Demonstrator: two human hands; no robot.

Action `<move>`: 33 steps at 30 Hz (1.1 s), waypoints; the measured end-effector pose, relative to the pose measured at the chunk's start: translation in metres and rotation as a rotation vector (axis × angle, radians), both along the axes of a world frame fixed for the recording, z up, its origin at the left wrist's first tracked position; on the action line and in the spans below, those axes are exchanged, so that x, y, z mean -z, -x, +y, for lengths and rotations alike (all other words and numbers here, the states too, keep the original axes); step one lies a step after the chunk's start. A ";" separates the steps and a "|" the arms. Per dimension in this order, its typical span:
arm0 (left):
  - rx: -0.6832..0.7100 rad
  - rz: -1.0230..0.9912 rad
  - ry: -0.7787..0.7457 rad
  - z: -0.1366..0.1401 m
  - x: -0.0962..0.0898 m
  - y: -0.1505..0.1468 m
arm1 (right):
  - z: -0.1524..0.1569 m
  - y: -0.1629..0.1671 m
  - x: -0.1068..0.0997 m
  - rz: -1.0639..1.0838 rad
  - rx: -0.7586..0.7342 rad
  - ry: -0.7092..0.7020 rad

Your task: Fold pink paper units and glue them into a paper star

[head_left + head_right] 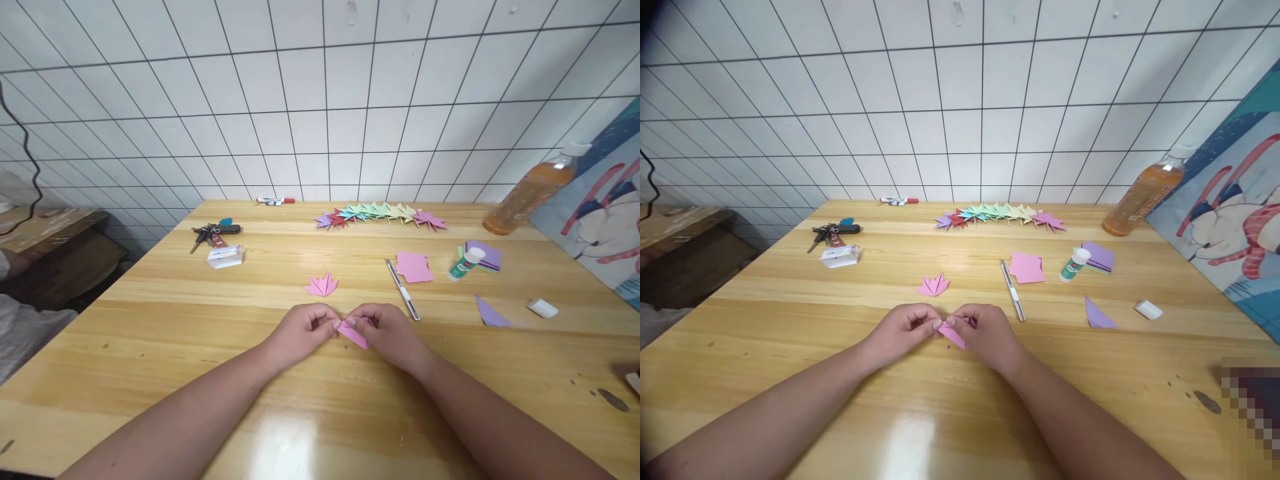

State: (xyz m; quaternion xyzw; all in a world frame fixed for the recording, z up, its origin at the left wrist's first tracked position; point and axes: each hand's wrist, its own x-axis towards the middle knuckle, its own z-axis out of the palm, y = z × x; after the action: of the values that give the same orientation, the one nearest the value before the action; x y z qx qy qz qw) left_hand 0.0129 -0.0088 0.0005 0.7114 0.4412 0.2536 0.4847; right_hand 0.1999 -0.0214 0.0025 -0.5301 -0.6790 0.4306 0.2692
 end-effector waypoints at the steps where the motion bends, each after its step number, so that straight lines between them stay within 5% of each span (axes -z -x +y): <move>1: 0.003 0.000 -0.001 0.000 0.000 0.000 | 0.000 -0.001 0.000 -0.002 0.002 0.003; 22: 0.004 0.125 -0.062 -0.004 0.005 0.001 | -0.001 0.001 0.003 -0.045 0.043 -0.137; 28: -0.024 0.212 -0.127 -0.003 0.001 0.007 | 0.001 -0.011 0.004 -0.083 0.076 -0.079; 33: -0.080 0.088 -0.050 -0.001 -0.001 0.006 | 0.001 -0.010 -0.001 -0.002 0.102 -0.072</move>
State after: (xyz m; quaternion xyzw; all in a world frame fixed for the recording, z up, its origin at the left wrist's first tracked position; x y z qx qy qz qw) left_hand 0.0069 -0.0095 0.0017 0.7155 0.4837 0.2523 0.4364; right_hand 0.2098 -0.0208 0.0032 -0.5545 -0.6664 0.3911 0.3089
